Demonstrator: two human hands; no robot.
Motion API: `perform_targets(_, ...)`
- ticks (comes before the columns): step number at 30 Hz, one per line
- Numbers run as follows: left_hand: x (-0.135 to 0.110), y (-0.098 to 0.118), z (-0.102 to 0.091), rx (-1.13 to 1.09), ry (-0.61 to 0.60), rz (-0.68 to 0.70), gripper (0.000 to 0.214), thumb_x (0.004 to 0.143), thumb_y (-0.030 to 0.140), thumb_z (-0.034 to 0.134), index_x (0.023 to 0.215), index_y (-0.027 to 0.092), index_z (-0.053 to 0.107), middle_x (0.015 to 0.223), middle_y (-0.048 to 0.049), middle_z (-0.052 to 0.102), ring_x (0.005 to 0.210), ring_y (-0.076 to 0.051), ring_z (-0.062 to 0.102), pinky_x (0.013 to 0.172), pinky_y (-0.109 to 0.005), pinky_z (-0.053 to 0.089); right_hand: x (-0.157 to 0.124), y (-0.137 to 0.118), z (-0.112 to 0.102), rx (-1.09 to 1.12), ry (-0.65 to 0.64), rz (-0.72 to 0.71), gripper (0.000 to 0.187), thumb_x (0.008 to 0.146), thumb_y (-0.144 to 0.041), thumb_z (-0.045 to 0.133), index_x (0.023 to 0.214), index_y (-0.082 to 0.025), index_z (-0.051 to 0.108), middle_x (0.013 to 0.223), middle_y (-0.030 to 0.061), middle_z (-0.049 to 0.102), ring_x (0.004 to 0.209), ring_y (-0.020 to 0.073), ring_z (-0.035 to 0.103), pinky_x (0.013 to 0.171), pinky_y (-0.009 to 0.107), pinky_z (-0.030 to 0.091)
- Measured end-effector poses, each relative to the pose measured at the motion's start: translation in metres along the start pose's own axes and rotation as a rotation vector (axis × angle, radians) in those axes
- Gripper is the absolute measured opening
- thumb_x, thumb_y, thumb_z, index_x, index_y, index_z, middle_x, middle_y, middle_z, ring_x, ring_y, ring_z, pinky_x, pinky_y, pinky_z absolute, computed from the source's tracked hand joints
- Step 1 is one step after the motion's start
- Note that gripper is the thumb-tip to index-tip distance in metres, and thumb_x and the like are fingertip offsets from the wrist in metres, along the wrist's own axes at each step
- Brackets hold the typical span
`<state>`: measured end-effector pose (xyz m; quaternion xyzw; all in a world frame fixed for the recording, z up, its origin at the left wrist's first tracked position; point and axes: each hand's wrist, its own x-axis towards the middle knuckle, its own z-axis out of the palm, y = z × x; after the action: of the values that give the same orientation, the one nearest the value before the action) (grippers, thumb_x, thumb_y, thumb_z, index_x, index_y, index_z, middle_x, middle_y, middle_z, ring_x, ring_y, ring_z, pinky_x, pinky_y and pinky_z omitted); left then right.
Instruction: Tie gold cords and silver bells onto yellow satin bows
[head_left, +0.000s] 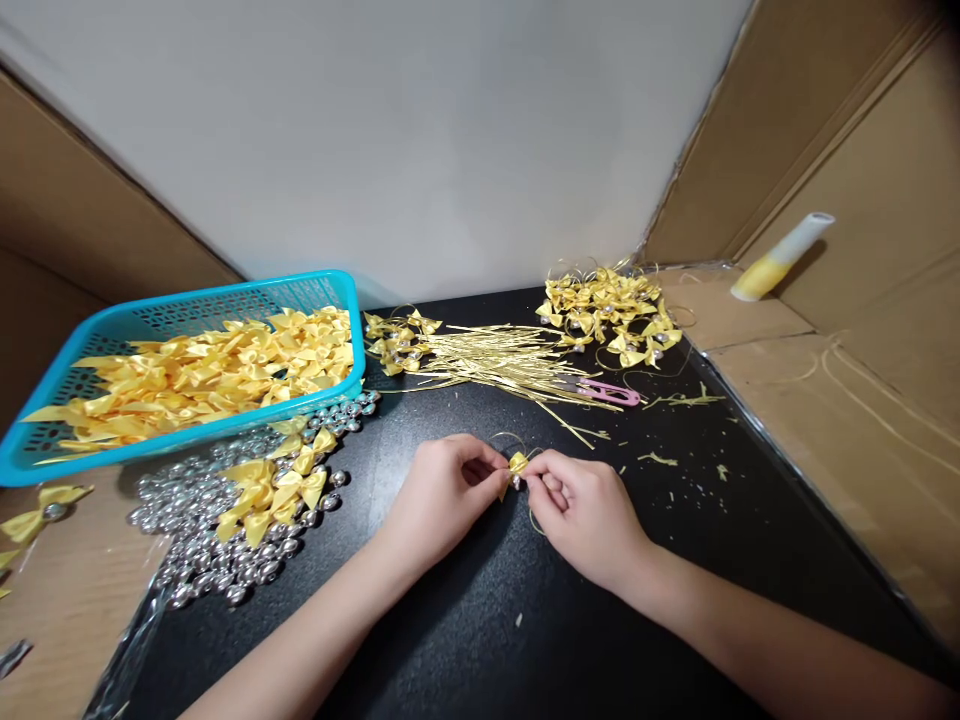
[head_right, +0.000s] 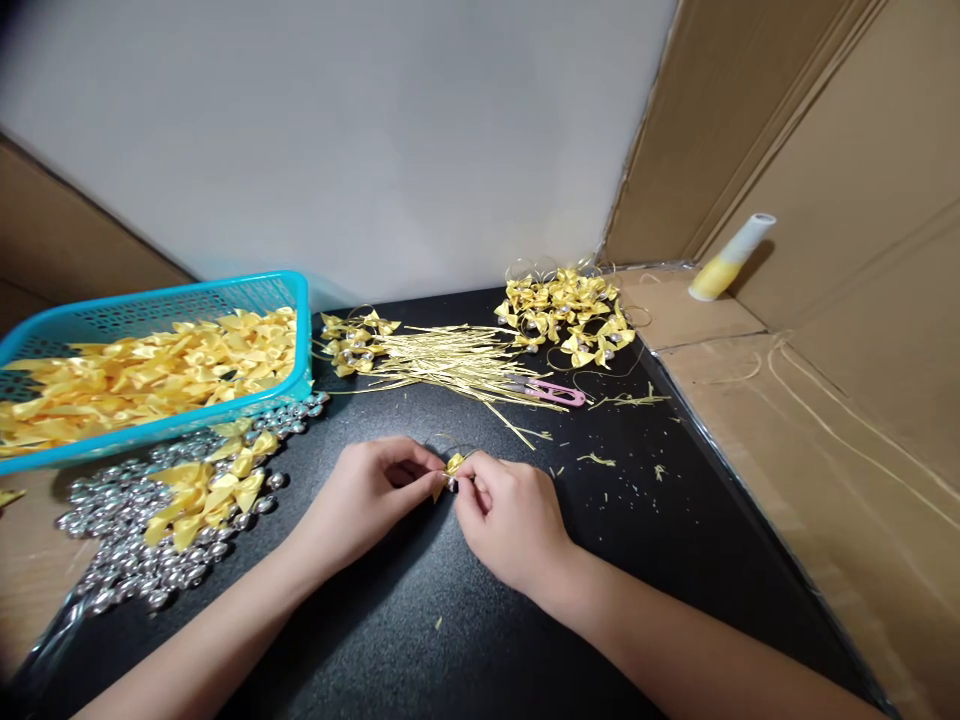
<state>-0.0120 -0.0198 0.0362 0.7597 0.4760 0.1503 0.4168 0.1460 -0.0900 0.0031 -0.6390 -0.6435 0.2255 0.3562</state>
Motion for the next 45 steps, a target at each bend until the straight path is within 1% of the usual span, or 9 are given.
perform_targets(3, 0.0007, -0.0056, 0.001, -0.203, -0.041, -0.097, 0.009, 0.076, 0.023, 0.065, 0.078, 0.016, 0.071, 0.073, -0.0038, 0.073, 0.066, -0.017, 0.065, 0.062, -0.025, 0.049, -0.0001, -0.0001, -0.0011, 0.009, 0.006, -0.004, 0.015, 0.082, -0.017, 0.051, 0.071, -0.019, 0.061, 0.05, -0.0069, 0.04, 0.045, 0.0079, 0.038, 0.05, 0.022, 0.027)
perform_targets(5, 0.0013, -0.0092, 0.0019, -0.314, -0.031, -0.138, 0.011, 0.074, 0.025, 0.067, 0.079, 0.016, 0.07, 0.073, -0.0042, 0.073, 0.067, -0.017, 0.066, 0.064, -0.026, 0.05, 0.0001, 0.0, -0.0015, 0.015, 0.011, -0.007, 0.015, 0.082, -0.017, 0.051, 0.071, -0.018, 0.06, 0.05, -0.0069, 0.039, 0.045, 0.0078, 0.037, 0.049, 0.022, 0.026)
perform_targets(11, 0.0031, -0.0085, 0.002, -0.563, -0.011, -0.24, 0.014, 0.066, 0.023, 0.073, 0.077, 0.015, 0.069, 0.069, -0.0008, 0.071, 0.062, -0.011, 0.063, 0.063, -0.022, 0.049, 0.0006, 0.001, -0.0006, 0.035, 0.016, -0.02, 0.015, 0.082, -0.017, 0.05, 0.071, -0.018, 0.06, 0.05, -0.007, 0.037, 0.045, 0.0079, 0.036, 0.049, 0.023, 0.027)
perform_targets(14, 0.0035, -0.0065, 0.0021, -0.637, -0.006, -0.285, 0.016, 0.064, 0.023, 0.074, 0.078, 0.015, 0.07, 0.068, 0.0, 0.07, 0.062, -0.01, 0.062, 0.063, -0.021, 0.048, 0.0008, 0.0024, -0.0001, 0.074, 0.033, -0.017, 0.015, 0.083, -0.017, 0.049, 0.072, -0.018, 0.06, 0.05, -0.007, 0.038, 0.045, 0.0079, 0.037, 0.049, 0.022, 0.028)
perform_targets(18, 0.0025, -0.0057, 0.0035, -0.659, -0.01, -0.305, 0.017, 0.065, 0.025, 0.074, 0.078, 0.014, 0.07, 0.067, -0.0008, 0.07, 0.062, -0.011, 0.062, 0.063, -0.022, 0.048, 0.0008, 0.003, -0.0011, 0.116, 0.067, -0.019, 0.016, 0.083, -0.018, 0.05, 0.071, -0.017, 0.06, 0.05, -0.0073, 0.037, 0.044, 0.0077, 0.037, 0.049, 0.022, 0.029)
perform_targets(26, 0.0003, -0.0036, 0.0063, -0.63, 0.037, -0.267, 0.015, 0.065, 0.026, 0.074, 0.074, 0.015, 0.071, 0.064, -0.001, 0.07, 0.059, -0.012, 0.061, 0.061, -0.024, 0.048, 0.0005, 0.003, -0.0028, 0.107, 0.058, -0.029, 0.016, 0.083, -0.017, 0.05, 0.071, -0.018, 0.061, 0.049, -0.0077, 0.036, 0.044, 0.0078, 0.035, 0.048, 0.023, 0.028)
perform_targets(33, 0.0001, -0.0053, 0.0069, -0.7, 0.055, -0.28, 0.014, 0.064, 0.024, 0.078, 0.073, 0.015, 0.072, 0.064, 0.0014, 0.07, 0.059, -0.008, 0.06, 0.06, -0.018, 0.045, 0.0003, 0.0032, -0.001, 0.109, 0.061, -0.038, 0.014, 0.08, -0.015, 0.051, 0.07, -0.017, 0.061, 0.049, -0.0082, 0.033, 0.043, 0.0073, 0.034, 0.048, 0.023, 0.028)
perform_targets(36, -0.0001, -0.0063, 0.0078, -0.709, 0.054, -0.265, 0.014, 0.065, 0.023, 0.078, 0.074, 0.015, 0.072, 0.066, 0.0013, 0.071, 0.061, -0.007, 0.061, 0.061, -0.017, 0.046, 0.0002, 0.0033, -0.0007, 0.104, 0.06, -0.042, 0.013, 0.08, -0.015, 0.052, 0.07, -0.018, 0.061, 0.049, -0.0082, 0.034, 0.043, 0.0073, 0.034, 0.048, 0.023, 0.028)
perform_targets(45, -0.0021, -0.0045, 0.01, -0.657, 0.071, -0.224, 0.013, 0.066, 0.024, 0.076, 0.073, 0.015, 0.071, 0.065, -0.0001, 0.071, 0.06, -0.011, 0.063, 0.062, -0.021, 0.049, 0.0007, 0.0024, -0.0013, 0.097, 0.062, -0.032, 0.016, 0.083, -0.017, 0.05, 0.072, -0.018, 0.061, 0.05, -0.0077, 0.035, 0.044, 0.0076, 0.035, 0.048, 0.023, 0.028)
